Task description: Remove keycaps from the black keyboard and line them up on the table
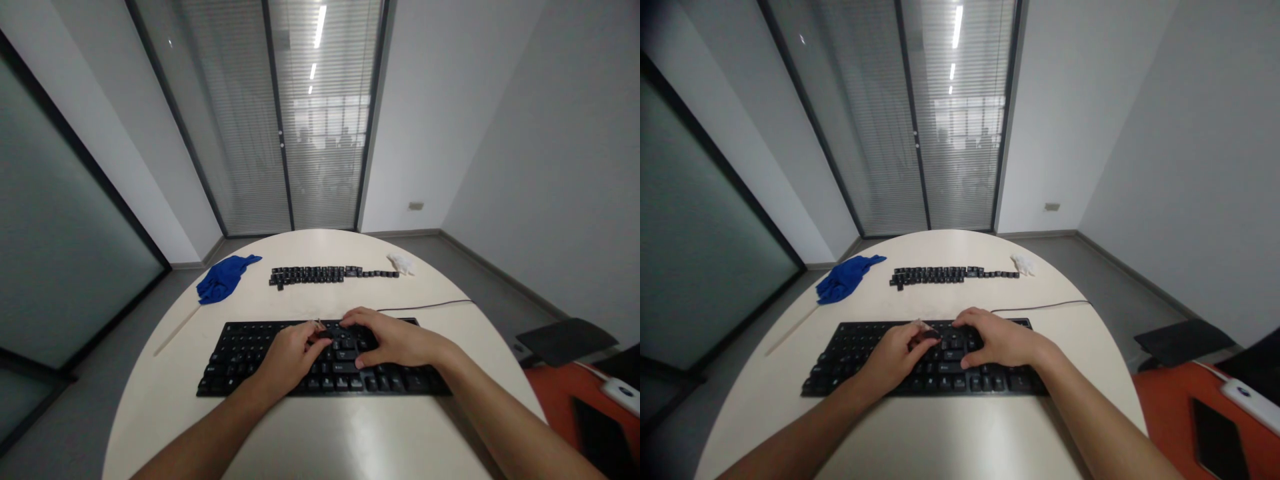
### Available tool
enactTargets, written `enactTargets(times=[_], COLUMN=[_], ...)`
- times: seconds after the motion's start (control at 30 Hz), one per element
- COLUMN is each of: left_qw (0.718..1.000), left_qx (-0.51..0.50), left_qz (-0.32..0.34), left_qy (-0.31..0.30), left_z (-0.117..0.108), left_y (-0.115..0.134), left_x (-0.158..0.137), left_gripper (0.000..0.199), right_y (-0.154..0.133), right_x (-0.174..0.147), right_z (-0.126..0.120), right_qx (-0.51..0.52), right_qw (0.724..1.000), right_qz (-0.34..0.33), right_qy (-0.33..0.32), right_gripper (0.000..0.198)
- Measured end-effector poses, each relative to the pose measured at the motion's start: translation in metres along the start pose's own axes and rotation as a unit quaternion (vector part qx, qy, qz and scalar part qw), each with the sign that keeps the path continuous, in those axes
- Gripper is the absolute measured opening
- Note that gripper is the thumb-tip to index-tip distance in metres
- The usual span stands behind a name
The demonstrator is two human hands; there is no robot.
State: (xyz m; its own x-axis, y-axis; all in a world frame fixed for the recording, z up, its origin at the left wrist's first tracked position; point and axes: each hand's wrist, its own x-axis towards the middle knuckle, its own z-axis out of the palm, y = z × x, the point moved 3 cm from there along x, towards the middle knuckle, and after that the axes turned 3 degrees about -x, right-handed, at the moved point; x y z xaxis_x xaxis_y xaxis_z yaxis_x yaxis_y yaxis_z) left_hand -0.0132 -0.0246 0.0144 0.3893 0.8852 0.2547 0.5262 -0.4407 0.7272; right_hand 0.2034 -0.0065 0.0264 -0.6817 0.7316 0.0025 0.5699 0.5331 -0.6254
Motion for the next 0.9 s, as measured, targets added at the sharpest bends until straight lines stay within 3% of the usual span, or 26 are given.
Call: enactTargets(times=[0.2,0.53,0.73,0.9], left_qw=[0.999,0.991,0.944,0.929], left_qx=[0.026,-0.123,-0.303,-0.335], left_qz=[0.033,-0.058,-0.134,-0.154], left_qy=[-0.006,-0.001,-0.002,0.026], left_z=[0.004,0.005,0.013,0.009], left_y=[-0.001,-0.008,-0.019,-0.019], left_x=[-0.002,0.002,0.007,0.008], left_gripper=[0.011,0.013,0.019,0.028], right_y=[-0.004,-0.025,-0.021,-0.024], right_x=[-0.001,0.012,0.017,0.016], right_z=[0.000,0.008,0.013,0.013], right_qx=[0.010,-0.030,-0.049,-0.036], right_qw=[1.000,0.997,0.995,0.994], right_qz=[-0.014,-0.045,-0.036,-0.022], right_qy=[0.003,0.058,0.081,0.099], right_gripper=[0.064,0.019,0.016,0.019])
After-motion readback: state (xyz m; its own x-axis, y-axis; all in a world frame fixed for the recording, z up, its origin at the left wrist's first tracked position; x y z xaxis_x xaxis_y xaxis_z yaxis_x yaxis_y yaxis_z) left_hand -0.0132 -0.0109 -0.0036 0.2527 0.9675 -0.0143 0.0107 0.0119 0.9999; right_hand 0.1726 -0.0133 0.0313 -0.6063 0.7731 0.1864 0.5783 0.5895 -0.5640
